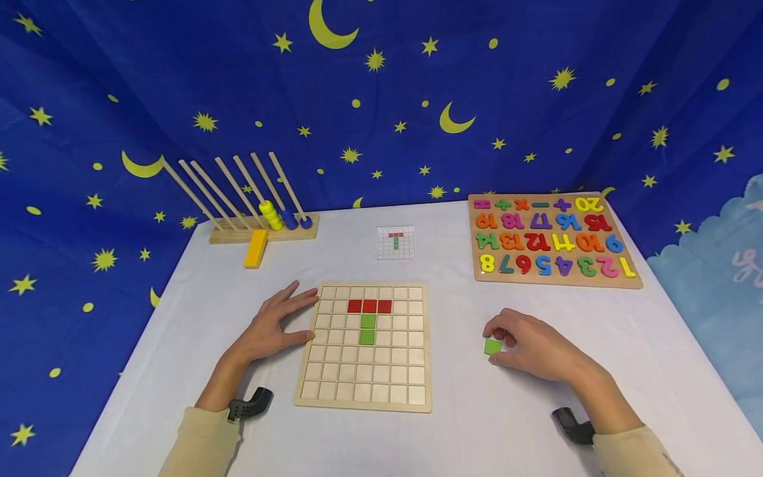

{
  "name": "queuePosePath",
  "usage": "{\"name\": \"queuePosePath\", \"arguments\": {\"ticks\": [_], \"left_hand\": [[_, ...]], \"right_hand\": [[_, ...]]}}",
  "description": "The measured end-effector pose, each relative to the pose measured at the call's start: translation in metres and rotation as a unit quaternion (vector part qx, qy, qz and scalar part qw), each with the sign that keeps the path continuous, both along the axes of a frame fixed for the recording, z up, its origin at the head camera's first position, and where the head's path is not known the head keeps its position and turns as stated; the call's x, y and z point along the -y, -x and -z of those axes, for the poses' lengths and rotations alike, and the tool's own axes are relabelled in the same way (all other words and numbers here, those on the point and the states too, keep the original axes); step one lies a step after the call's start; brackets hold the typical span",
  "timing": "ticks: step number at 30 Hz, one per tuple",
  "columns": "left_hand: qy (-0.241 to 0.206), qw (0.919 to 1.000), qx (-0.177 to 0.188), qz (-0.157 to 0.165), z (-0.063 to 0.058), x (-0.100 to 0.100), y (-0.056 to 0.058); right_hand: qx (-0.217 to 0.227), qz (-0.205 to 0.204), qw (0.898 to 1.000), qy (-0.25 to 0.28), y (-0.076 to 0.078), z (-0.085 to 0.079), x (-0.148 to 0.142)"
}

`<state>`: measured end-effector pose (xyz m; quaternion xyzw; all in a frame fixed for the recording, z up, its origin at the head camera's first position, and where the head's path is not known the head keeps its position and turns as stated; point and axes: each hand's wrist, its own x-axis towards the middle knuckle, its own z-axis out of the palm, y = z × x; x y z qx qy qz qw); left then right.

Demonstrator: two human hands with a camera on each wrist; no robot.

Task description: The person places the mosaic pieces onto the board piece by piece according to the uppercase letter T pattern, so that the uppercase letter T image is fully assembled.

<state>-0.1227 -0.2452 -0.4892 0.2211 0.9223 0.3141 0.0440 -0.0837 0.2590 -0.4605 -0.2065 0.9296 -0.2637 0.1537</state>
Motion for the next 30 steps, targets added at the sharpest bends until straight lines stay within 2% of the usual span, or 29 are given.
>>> {"name": "queuePosePath", "arguments": {"ticks": [12,30], "left_hand": [[-0.002,1.0,-0.001,-0.001,-0.0014,-0.0006,-0.0001],[-0.001,1.0,-0.006,0.006,-0.0038,-0.0027,-0.0013]], "right_hand": [[-0.007,-0.014,1.0,0.016,-0.0013,-0.0012,-0.0007],[0.01,0.012,1.0,0.0,0.0004,0.0012,0.0]]}}
